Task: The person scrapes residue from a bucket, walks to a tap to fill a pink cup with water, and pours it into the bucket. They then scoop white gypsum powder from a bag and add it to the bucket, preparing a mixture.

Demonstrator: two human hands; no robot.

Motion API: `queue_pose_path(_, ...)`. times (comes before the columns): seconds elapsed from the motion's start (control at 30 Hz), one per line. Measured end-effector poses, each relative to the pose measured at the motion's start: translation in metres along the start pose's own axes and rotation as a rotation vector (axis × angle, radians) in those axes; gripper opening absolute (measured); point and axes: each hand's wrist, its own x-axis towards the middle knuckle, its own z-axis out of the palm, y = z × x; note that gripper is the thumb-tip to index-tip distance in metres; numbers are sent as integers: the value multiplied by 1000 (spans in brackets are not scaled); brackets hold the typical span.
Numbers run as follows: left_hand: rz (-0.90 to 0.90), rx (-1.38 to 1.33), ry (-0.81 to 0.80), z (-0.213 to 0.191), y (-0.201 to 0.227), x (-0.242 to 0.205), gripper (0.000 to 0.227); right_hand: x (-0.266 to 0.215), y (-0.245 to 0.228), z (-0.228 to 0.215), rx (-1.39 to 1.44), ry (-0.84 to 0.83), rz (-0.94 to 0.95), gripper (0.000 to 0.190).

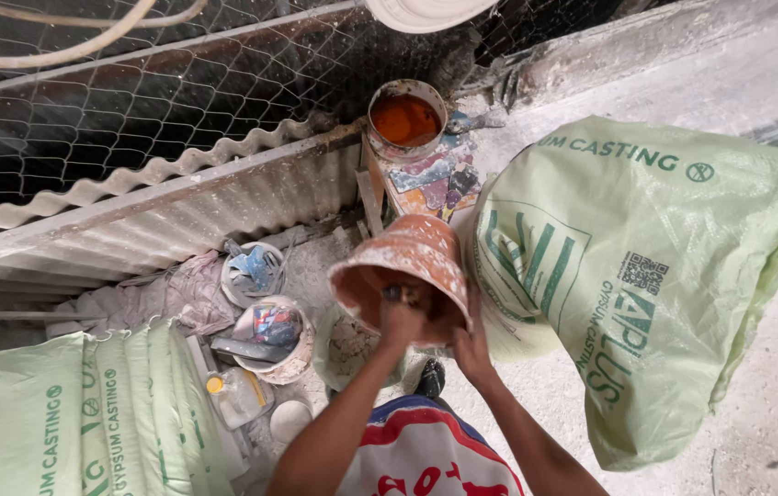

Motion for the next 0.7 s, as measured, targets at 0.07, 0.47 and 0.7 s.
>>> queue_pose_path(0.07, -121, -148, -203, -28, 20, -9, 36, 3, -6, -7, 66, -3, 112, 86)
queue_pose_path(0.47, -583, -380, -620, -187, 112, -35, 39, 15, -7, 8, 370, -148, 862, 65)
queue_pose_path(0.7, 393, -37, -410, -230, 122, -19, 35, 87, -70, -18, -26, -587, 764, 63)
